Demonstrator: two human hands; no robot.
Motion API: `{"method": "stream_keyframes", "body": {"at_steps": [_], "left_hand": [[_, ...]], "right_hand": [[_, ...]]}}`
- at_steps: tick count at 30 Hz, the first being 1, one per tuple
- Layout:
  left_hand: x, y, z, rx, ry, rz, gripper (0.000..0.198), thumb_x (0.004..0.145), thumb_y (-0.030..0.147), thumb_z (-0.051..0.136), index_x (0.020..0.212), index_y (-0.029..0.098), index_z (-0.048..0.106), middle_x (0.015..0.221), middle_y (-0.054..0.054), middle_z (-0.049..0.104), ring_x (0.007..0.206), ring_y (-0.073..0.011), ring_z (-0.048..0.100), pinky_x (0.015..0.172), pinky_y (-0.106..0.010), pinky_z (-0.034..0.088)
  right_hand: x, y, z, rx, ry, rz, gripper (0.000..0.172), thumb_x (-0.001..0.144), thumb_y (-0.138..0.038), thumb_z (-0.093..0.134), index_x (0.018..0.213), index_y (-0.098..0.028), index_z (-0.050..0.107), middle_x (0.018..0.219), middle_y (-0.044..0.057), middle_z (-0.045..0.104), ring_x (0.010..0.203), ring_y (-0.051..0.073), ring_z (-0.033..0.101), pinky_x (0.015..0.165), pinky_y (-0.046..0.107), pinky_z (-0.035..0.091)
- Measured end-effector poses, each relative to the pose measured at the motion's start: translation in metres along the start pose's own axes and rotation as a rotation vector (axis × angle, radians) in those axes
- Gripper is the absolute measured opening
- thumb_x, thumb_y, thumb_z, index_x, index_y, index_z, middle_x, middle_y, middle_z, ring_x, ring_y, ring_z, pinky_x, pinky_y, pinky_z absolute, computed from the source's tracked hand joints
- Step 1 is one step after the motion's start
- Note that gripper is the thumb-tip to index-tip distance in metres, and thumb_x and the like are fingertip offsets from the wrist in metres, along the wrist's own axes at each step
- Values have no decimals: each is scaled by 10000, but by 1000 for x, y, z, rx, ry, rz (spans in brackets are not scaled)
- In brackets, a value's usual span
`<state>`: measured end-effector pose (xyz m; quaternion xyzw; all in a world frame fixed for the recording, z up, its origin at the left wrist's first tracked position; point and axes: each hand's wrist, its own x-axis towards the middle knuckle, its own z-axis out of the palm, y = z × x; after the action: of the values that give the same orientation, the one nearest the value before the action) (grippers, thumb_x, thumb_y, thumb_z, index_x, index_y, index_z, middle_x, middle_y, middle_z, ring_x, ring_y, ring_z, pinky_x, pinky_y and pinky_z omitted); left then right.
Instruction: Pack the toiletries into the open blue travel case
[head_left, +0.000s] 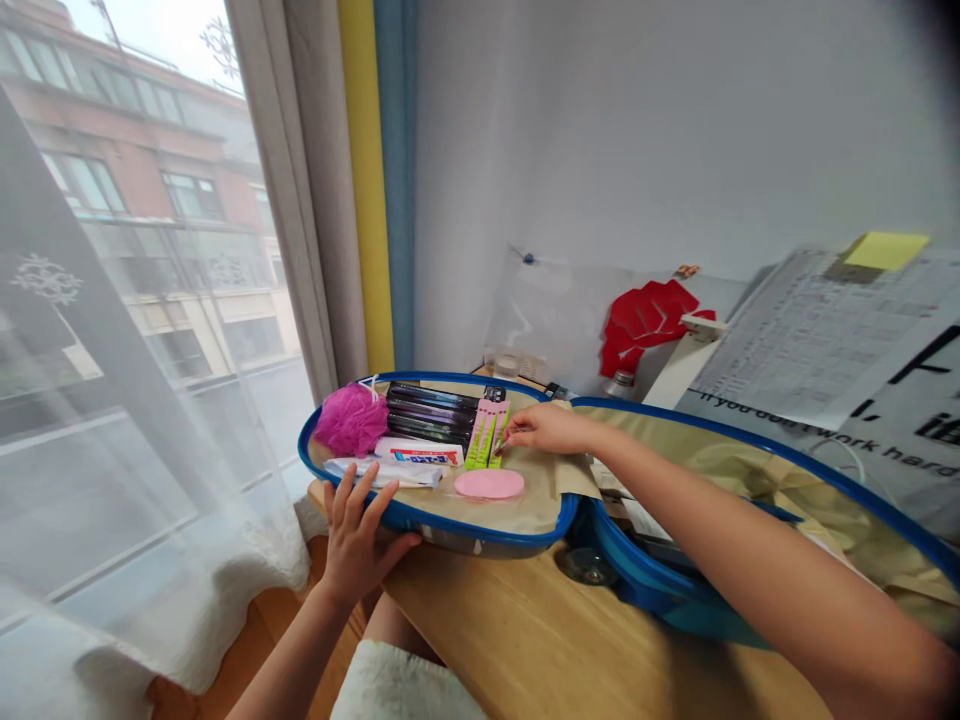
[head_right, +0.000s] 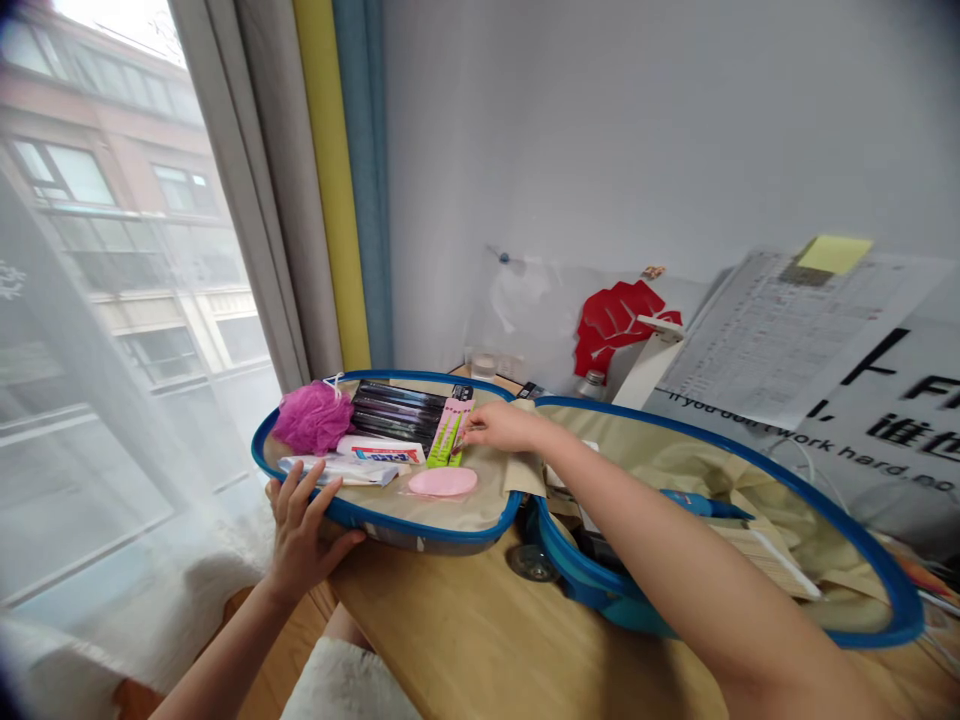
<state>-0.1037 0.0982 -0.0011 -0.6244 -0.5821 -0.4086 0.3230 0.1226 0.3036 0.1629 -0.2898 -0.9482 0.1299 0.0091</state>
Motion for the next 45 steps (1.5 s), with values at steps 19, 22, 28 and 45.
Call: {"method": "stream_keyframes", "body": {"at_steps": [19,22,28,45], "left_hand": [[-2,-2,1,-3,-9,1,657,812,391,614,1398,244,355,1447,-152,374,1401,-352,200,1118,-569,105],[-3,-3,1,0,-8,2,652,805,397,617,1389,245,369,1447,-148,377,1397,-352,210,1118,-564,117],[-3,-3,2,-5,-9,-6,657,800,387,624,1390,251,369,1454,-140,371,1397,-350,212,1121,-560,115],[-1,-2,1,-1,-4,3,627,806,402,614,1368,239,389,1436,-146,386,1396,-347,212,1122,-558,105]], "right_hand": [[2,-18,25,-118,21,106,245,869,-381,496,851,-187,645,812,28,669,667,120,544,575,226,309],[-2,-16,21,-100,46,140,367,893,-466,412,804,-194,641,737,15,647,637,125,527,560,236,299],[-7,-20,18,-84,113,208,452,938,-430,244,828,-199,616,818,41,667,723,151,560,601,245,321],[-1,-35,37,0,65,96,88,785,-259,599,839,-201,639,833,-4,684,691,108,567,594,208,344]]}}
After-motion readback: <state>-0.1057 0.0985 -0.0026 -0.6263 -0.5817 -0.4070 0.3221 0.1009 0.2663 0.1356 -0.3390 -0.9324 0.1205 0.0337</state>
